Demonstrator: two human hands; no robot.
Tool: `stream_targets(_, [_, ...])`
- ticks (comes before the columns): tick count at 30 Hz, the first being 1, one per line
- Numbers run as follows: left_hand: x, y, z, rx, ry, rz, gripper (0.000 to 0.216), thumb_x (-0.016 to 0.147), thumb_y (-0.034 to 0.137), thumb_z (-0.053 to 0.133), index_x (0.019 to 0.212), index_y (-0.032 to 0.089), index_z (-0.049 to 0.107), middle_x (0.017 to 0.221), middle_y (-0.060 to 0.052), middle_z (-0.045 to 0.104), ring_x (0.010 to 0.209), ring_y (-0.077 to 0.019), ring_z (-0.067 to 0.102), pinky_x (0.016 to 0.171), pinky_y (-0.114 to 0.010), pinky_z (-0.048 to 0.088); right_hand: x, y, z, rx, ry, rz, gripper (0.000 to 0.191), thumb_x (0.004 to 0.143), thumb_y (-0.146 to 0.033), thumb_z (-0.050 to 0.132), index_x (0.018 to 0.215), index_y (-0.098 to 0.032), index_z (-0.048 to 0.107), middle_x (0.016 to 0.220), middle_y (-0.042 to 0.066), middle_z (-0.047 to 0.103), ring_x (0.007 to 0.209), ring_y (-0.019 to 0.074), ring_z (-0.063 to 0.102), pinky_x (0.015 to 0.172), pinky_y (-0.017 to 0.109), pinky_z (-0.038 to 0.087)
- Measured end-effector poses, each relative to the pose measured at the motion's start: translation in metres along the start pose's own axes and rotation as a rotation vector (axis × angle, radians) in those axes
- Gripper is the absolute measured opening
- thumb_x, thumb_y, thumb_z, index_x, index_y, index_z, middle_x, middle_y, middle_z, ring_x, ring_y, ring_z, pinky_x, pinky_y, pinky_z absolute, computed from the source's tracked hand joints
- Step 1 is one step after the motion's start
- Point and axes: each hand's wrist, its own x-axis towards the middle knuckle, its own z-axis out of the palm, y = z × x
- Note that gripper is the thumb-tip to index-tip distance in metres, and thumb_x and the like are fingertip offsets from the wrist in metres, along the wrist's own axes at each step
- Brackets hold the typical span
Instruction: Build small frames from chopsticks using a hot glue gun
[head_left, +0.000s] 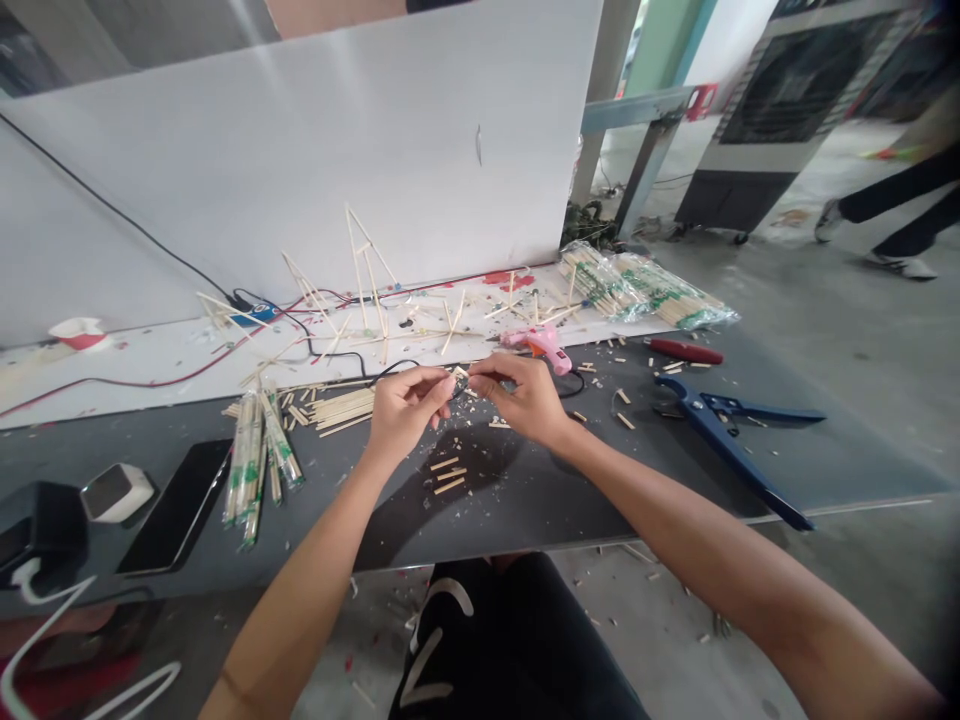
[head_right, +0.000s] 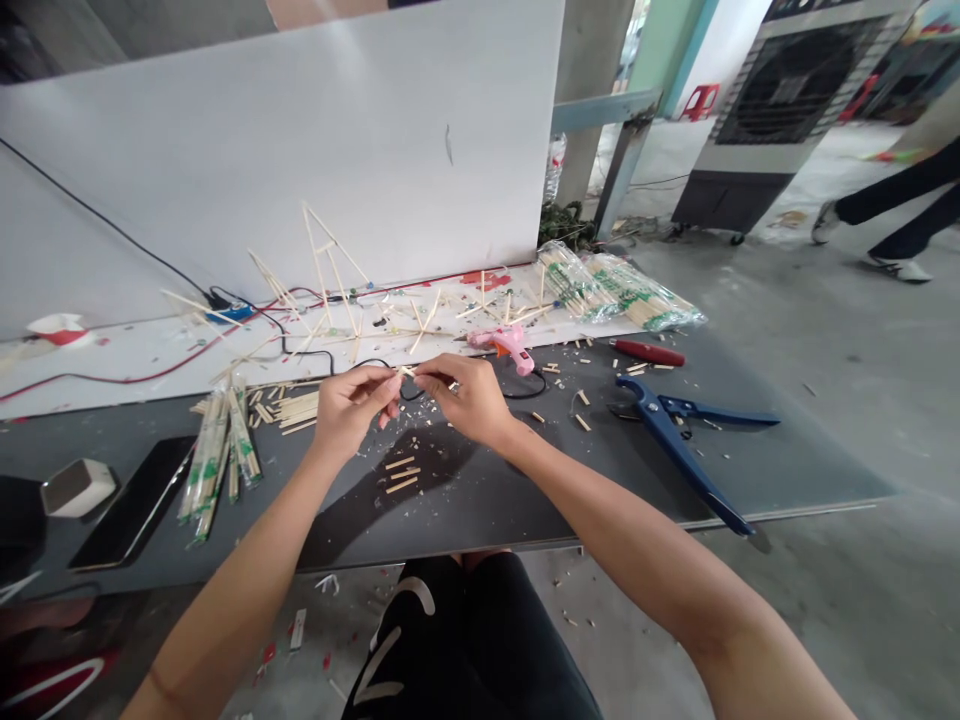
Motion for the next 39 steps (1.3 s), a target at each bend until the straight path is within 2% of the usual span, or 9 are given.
stream_targets(6, [-0.0020,-0.0010,0.0006,0.114,0.064,0.110,0.024,0.085,0.040,0.074,0.092,0.017,0.077,0.064,-0.002,0.066,0.048,-0.0100,0.058,0.038,-0.020,0.042,-0.0015,0.0016,0.0015,0.018,-0.001,0.024,0.015,0.091,-0.033,0.063,0.089,-0.022,0.074,0.085,0.004,0.073,0.072,0.0171,0.063,0.068,0.033,0.047])
stream_targets(14, [-0.0004,-0.0011,0.0001,0.145,0.038,0.221,0.018,0.088,0.034,0.073,0.093,0.018,0.079,0.075,-0.003,0.068,0.048,-0.0076,0.057,0.038,-0.020,0.042,-0.0012,0.0023,-0.0006,0.029,-0.001,-0.032,0.016,0.091,-0.032,0.064,0.088,-0.021,0.074,0.082,0.004,0.072,0.071,0.0170,0.062,0.068,0.033,0.047])
stream_targets(30, [-0.0027,-0.0046,0.0005,0.200,0.063,0.235,0.017,0.088,0.035,0.072,0.093,0.021,0.079,0.070,-0.002,0.069,0.046,-0.0068,0.055,0.038,-0.019,0.042,-0.0003,0.0053,-0.0015,0.066,-0.037,0.033,0.012,0.087,-0.031,0.067,0.083,-0.023,0.076,0.079,0.003,0.072,0.070,0.0176,0.062,0.068,0.034,0.049])
stream_targets(39, [-0.0028,-0.0057,-0.0005,0.225,0.057,0.251,0.017,0.089,0.035,0.071,0.091,0.020,0.079,0.072,-0.002,0.069,0.049,-0.0077,0.058,0.040,-0.019,0.042,0.0001,-0.0008,-0.0034,0.045,-0.047,-0.016,0.013,0.087,-0.027,0.065,0.081,-0.023,0.075,0.076,0.003,0.072,0.068,0.0176,0.061,0.068,0.034,0.048])
